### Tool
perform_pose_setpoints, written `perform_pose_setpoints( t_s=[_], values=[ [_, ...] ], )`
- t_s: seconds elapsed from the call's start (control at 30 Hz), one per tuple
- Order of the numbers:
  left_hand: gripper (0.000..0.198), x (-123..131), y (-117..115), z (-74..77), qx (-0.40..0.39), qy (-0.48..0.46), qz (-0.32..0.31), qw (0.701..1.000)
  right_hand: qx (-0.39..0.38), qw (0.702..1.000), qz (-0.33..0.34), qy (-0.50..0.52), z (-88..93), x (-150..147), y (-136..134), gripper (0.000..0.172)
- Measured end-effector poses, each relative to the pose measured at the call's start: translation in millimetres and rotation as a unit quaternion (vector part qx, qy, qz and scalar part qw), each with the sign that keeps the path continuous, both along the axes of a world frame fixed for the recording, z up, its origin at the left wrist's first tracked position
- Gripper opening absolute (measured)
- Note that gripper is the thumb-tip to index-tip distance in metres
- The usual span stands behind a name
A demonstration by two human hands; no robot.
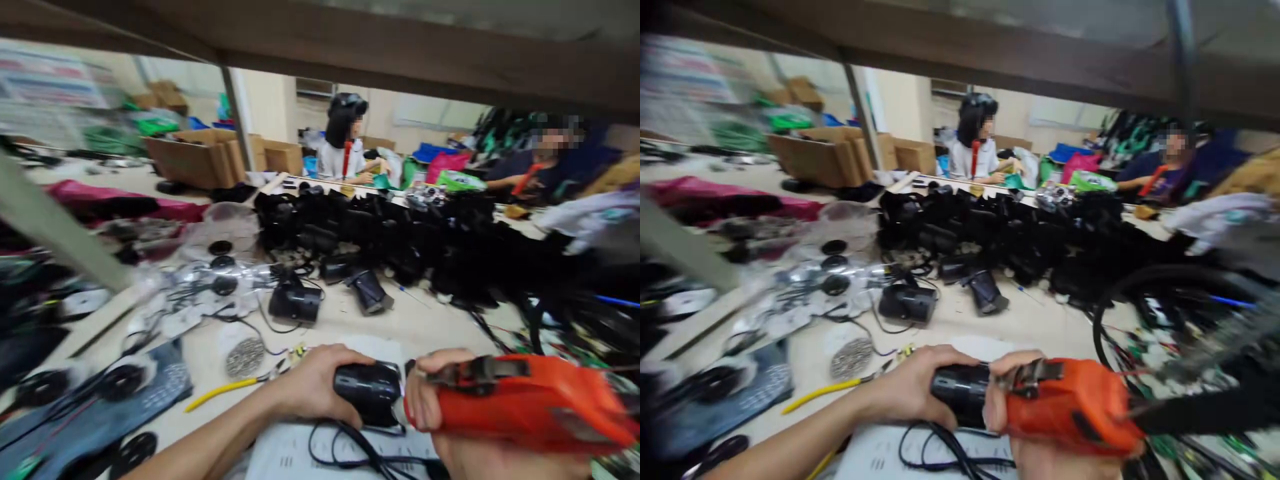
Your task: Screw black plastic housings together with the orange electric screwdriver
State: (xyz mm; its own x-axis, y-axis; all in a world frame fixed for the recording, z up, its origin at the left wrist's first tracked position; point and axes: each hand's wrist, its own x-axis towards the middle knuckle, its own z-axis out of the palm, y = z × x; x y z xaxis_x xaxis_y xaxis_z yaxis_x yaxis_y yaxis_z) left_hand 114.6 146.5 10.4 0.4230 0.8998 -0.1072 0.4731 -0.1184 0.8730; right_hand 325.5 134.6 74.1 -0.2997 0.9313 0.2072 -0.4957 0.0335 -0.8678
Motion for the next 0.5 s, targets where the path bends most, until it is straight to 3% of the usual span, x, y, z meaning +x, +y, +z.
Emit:
perform_pose_setpoints(
  t_s=[0.13, 0.3, 0.5],
  values=[
    [0.084, 2.3, -6.7, 7.7, -0.035, 0.019, 0.045, 0.998, 0.071, 0.993, -0.085, 0.034, 13.2, -9.0, 20.0, 0.082],
    [0.085, 5.4, -10.1, 4.8, -0.045, 0.019, 0.054, 0.997, 0.03, 0.997, -0.068, 0.019, 6.2, -33.8, 36.5, 0.081],
    [0.088, 5.5, -10.8, 0.0, -0.065, 0.004, 0.07, 0.995, -0.012, 0.996, -0.059, -0.06, -5.7, -40.0, 45.1, 0.084]
  ],
)
